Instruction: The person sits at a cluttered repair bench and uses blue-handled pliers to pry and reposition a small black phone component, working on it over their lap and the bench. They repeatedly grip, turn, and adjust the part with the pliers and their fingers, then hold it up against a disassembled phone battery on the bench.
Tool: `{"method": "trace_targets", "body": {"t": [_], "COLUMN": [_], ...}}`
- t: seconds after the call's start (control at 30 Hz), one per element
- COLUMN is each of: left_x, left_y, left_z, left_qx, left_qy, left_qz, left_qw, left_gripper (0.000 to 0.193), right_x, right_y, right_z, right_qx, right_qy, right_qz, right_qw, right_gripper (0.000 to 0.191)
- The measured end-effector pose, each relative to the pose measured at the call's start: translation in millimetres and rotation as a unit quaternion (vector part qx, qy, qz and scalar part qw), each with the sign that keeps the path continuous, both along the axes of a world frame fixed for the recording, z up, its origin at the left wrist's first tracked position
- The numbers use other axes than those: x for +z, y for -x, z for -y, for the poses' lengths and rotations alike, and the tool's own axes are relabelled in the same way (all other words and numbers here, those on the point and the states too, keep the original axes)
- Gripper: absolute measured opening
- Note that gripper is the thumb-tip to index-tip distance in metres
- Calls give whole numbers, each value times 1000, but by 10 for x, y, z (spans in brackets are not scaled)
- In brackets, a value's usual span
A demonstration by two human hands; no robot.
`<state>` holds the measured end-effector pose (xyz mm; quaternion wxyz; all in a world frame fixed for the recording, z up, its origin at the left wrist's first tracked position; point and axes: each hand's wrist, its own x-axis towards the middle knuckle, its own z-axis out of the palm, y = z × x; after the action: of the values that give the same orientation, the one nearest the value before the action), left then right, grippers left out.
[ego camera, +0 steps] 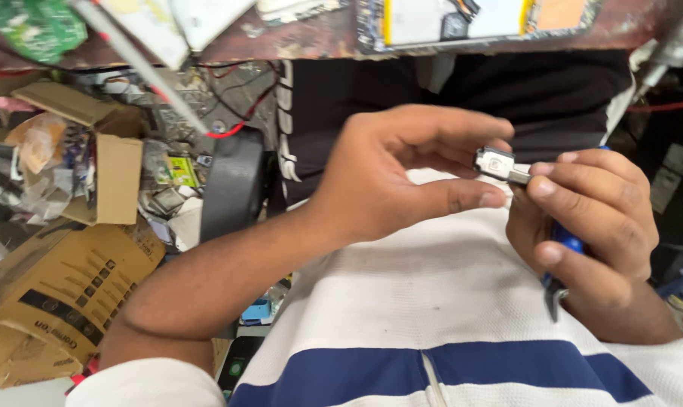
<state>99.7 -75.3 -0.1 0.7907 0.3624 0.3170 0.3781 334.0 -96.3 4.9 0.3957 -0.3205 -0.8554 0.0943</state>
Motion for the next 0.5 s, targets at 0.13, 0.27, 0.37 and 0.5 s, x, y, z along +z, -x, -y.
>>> {"method": "trace_targets", "body": {"t": [0.13,0.27,0.37,0.5], "left_x": [-67,-106,-111,-162], "left_y": [-56,43,159,296], "left_z": [-4,-58,-149,-357], "left_qx": [42,118,190,286], "left_qy": [28,-206,-271,-170], "left_qz": [57,-165,-290,-288], "left_qw": [997,957,898,898], "left_gripper": [29,24,24,27], "right_x": [-95,-243,-291,-211], "right_y": [142,362,478,496], "right_z": [-28,53,17,-237], "right_qx": [-24,-152,-108,-83], "right_qy": [107,357,419,292], "right_qz": [-109,-265,-318,-194], "right_qw": [988,883,844,933], "right_gripper": [62,55,51,44]}}
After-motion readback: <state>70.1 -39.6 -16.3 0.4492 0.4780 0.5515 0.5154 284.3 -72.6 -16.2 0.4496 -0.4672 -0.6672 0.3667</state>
